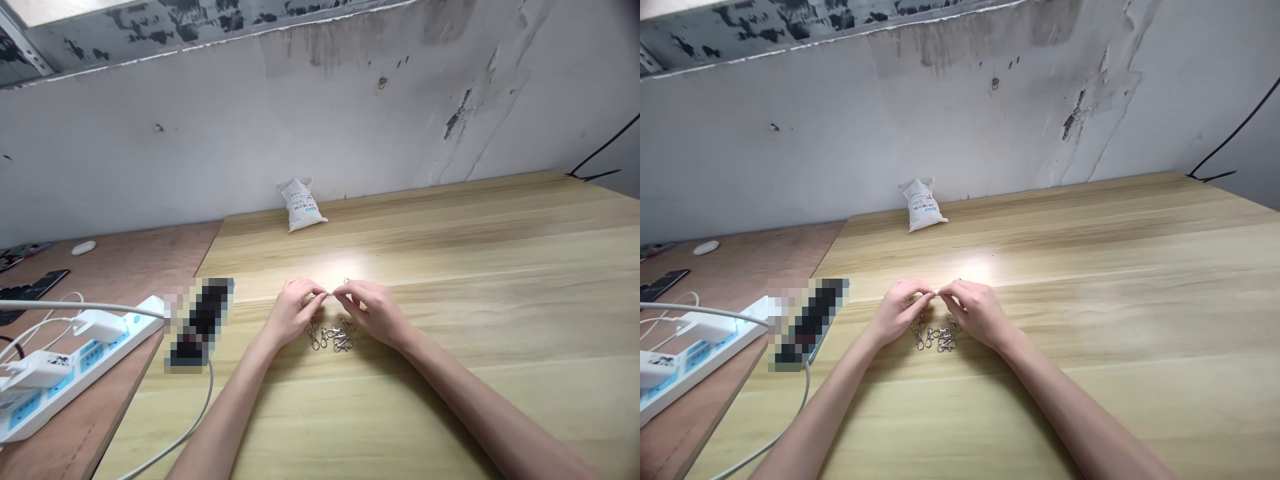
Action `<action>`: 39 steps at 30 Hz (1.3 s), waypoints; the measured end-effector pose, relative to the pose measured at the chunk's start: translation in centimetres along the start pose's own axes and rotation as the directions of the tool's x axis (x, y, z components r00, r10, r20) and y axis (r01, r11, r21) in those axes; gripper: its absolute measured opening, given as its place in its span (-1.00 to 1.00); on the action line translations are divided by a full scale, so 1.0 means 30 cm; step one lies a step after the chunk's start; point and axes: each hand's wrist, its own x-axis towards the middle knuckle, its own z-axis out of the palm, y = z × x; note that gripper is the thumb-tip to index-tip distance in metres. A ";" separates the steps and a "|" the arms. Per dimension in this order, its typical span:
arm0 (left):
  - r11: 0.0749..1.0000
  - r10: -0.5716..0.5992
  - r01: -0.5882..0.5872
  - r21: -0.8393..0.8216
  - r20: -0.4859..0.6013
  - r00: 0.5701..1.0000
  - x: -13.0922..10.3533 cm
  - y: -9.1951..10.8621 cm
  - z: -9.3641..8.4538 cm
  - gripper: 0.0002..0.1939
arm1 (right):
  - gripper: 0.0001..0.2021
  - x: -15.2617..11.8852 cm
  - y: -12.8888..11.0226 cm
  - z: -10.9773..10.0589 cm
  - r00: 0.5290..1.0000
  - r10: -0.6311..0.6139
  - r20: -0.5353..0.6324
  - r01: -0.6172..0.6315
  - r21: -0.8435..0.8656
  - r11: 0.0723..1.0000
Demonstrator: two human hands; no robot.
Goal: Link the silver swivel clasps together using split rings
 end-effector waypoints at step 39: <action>0.992 0.063 -0.055 0.111 -0.066 0.996 -0.006 -0.013 0.006 -0.88 | -0.87 0.015 -0.007 -0.004 0.992 -0.118 0.043 0.126 -0.394 0.910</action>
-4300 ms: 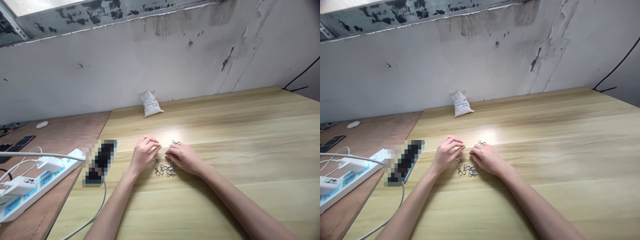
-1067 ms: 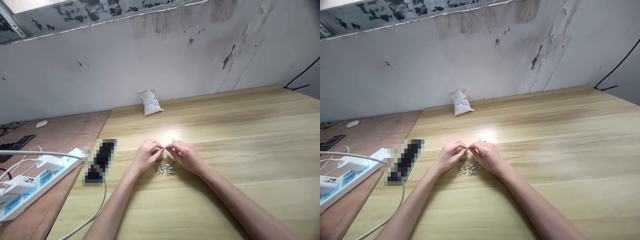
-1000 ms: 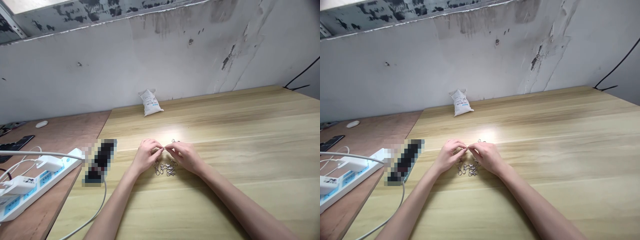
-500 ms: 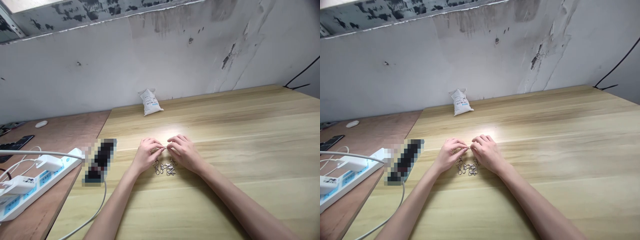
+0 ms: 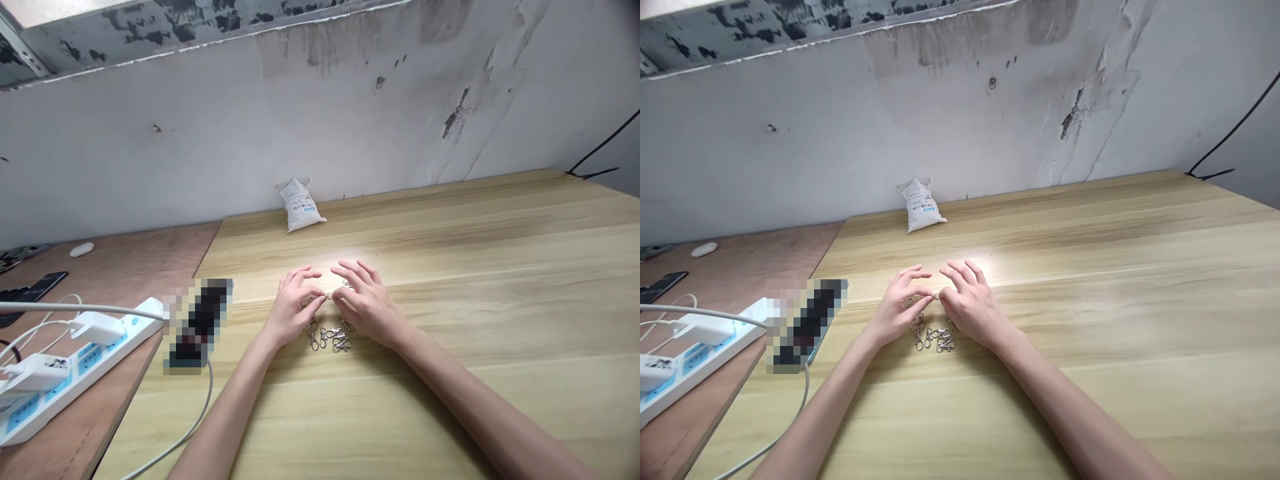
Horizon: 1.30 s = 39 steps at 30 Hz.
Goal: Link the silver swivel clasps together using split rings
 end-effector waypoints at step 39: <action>0.992 -0.102 0.107 -0.073 0.064 0.993 0.001 0.009 0.005 -0.96 | -0.88 0.005 -0.012 -0.012 1.000 -0.005 0.001 0.005 0.095 0.995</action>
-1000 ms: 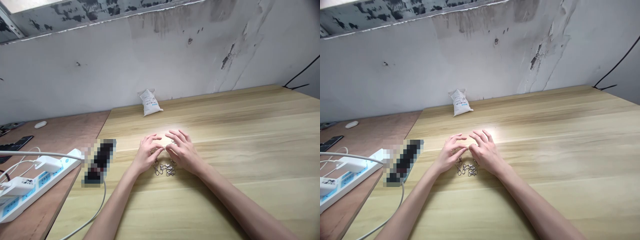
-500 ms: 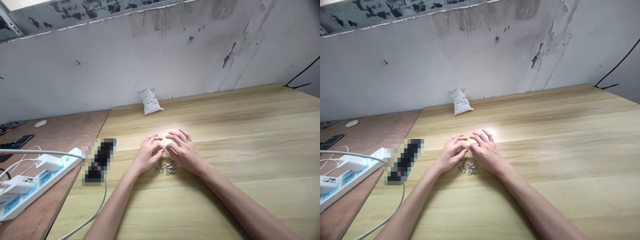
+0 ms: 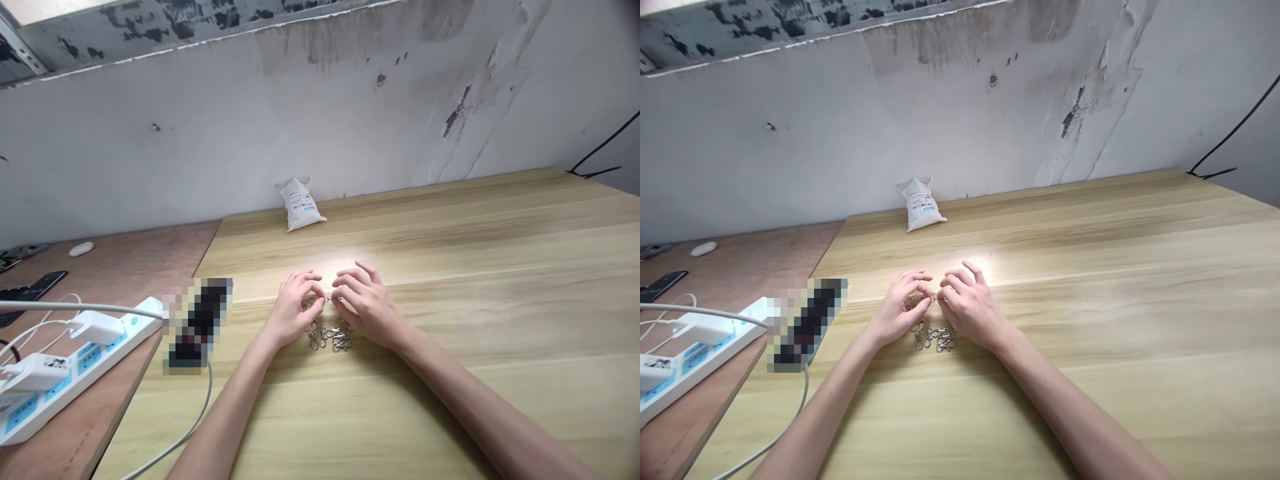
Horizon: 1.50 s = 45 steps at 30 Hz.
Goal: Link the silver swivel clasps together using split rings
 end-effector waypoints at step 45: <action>0.999 0.006 -0.003 -0.046 0.072 0.997 -0.001 -0.010 0.002 -0.83 | -0.91 -0.008 0.011 0.017 0.999 0.041 0.018 -0.043 0.124 0.991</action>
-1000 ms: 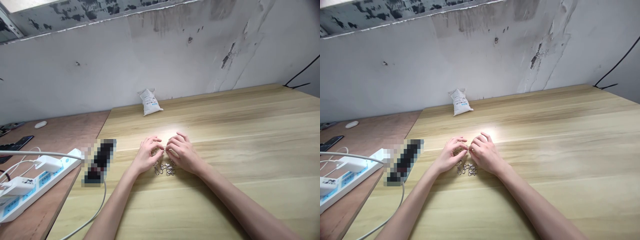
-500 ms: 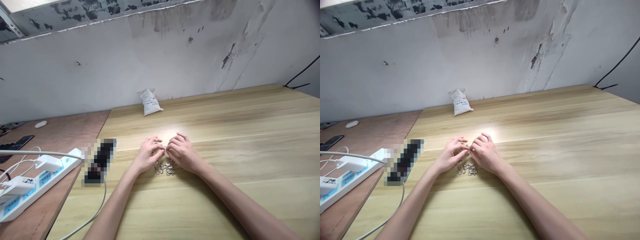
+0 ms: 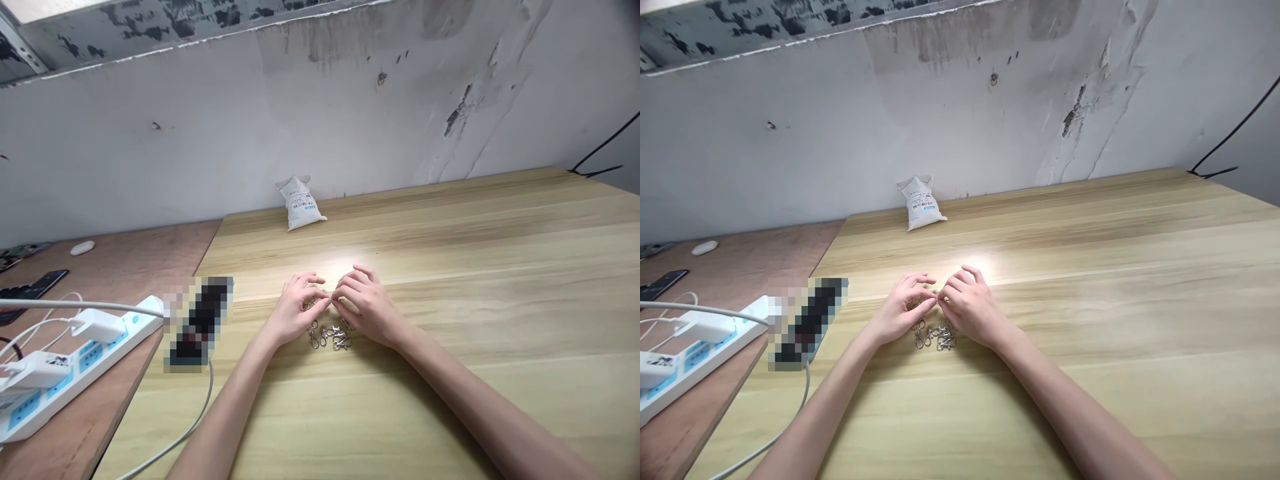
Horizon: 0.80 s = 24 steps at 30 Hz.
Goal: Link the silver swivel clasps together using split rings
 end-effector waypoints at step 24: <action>1.000 0.000 0.000 -0.007 0.003 1.000 -0.002 0.004 0.000 -0.78 | -0.90 0.001 -0.005 -0.001 0.999 -0.010 0.042 0.010 0.007 1.000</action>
